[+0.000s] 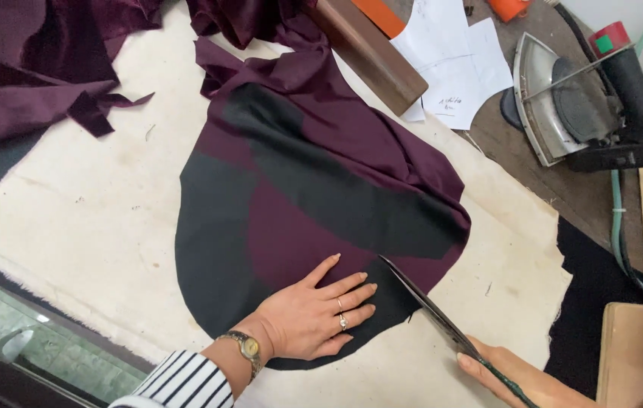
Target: Cutting out a pattern from fabric using scissors on a workbench
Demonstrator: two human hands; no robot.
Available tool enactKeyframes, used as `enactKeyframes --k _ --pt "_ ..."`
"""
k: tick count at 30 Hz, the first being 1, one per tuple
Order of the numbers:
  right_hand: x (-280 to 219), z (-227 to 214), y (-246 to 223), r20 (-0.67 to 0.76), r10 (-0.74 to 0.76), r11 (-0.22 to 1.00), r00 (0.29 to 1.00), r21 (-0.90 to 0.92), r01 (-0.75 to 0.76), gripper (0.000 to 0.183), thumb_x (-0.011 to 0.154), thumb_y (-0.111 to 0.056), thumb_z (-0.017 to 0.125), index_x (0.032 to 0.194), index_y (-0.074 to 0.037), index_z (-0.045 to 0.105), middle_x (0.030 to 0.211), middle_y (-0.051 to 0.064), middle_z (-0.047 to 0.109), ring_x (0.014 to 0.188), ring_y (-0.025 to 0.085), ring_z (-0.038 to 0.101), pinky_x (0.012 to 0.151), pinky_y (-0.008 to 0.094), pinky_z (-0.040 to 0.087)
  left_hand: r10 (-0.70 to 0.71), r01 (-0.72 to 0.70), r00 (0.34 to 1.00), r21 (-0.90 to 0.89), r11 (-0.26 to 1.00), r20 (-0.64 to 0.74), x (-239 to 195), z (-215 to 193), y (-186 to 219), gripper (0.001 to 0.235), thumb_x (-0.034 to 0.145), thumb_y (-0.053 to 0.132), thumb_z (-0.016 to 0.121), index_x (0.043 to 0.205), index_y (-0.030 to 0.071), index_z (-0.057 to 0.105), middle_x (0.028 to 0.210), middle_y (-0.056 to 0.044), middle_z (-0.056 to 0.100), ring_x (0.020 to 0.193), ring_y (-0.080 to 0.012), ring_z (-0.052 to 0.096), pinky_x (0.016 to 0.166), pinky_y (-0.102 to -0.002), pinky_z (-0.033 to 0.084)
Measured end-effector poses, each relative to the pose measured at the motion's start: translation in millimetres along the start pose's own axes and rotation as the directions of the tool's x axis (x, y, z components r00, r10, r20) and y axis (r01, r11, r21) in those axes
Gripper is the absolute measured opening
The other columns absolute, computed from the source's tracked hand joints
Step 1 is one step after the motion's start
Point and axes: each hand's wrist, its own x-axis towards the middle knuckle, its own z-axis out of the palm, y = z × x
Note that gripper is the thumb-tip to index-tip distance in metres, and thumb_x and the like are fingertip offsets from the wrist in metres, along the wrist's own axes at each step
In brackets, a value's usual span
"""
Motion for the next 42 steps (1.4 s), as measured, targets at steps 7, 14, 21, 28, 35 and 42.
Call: enactKeyframes --k 7,14,21,28,35,42 --pt "-27.3 -25.5 -20.0 0.121 -0.177 0.982 0.977 0.082 0.168 0.096 0.071 -0.064 0.068 0.15 -0.029 0.025 0.158 -0.017 0.029 0.149 -0.001 0.022 0.119 0.028 0.015 -0.05 0.05 0.999 0.069 0.996 -0.002 4.8 1.2 8.8 0.049 0.093 0.041 0.045 0.132 0.013 0.054 0.144 -0.011 0.046 0.135 -0.0288 0.04 0.111 -0.065 0.018" --pt "-21.7 -65.8 -7.7 0.382 -0.599 0.599 0.704 0.797 0.077 0.086 0.103 -0.045 0.069 0.152 -0.008 0.01 0.162 0.004 0.019 0.147 0.014 0.019 0.114 0.034 0.017 -0.308 0.336 0.929 0.121 0.934 -0.206 40.4 36.8 80.7 0.047 0.094 0.03 0.048 0.129 0.001 0.058 0.136 -0.014 0.054 0.127 -0.0322 0.047 0.108 -0.049 0.031" --pt "19.6 -105.8 -4.0 0.3 -0.32 0.94 0.899 0.22 0.261 0.059 0.089 -0.031 0.064 0.142 -0.016 0.044 0.142 -0.004 0.06 0.13 0.003 0.05 0.098 0.018 0.046 -0.548 0.613 0.762 0.113 0.782 -0.344 60.3 53.5 95.1 0.045 0.092 0.026 0.054 0.132 0.005 0.055 0.142 -0.014 0.05 0.129 -0.0307 0.048 0.105 -0.049 0.034" --pt "29.2 -101.9 -54.0 0.042 0.23 0.969 0.972 0.087 -0.233 0.04 0.09 -0.023 0.059 0.124 -0.016 0.08 0.115 -0.005 0.08 0.112 -0.001 0.062 0.11 0.013 0.037 -0.572 0.608 0.768 0.047 0.792 -0.288 59.5 53.7 94.7 0.047 0.095 0.027 0.046 0.137 0.005 0.05 0.143 -0.013 0.049 0.131 -0.0322 0.045 0.108 -0.05 0.03" --pt "47.9 -95.8 -59.5 0.078 0.196 0.934 0.977 -0.319 -0.162 0.049 0.089 -0.044 0.042 0.136 -0.047 0.058 0.113 -0.022 0.073 0.11 -0.011 0.062 0.099 0.01 0.037 -0.592 0.621 0.768 0.058 0.782 -0.243 58.1 58.2 94.3 0.051 0.094 0.031 0.047 0.138 0.006 0.047 0.146 -0.013 0.045 0.134 -0.031 0.042 0.109 -0.05 0.03" --pt "44.3 -93.5 -57.2 -0.032 0.223 0.862 0.974 -0.46 -0.212 0.049 0.089 -0.05 0.041 0.136 -0.061 0.052 0.108 -0.025 0.072 0.103 -0.013 0.064 0.094 0.008 0.037 -0.59 0.615 0.77 0.035 0.788 -0.243 58.0 58.8 94.1 0.049 0.095 0.03 0.046 0.137 0.005 0.047 0.145 -0.014 0.045 0.133 -0.0318 0.043 0.108 -0.05 0.03"
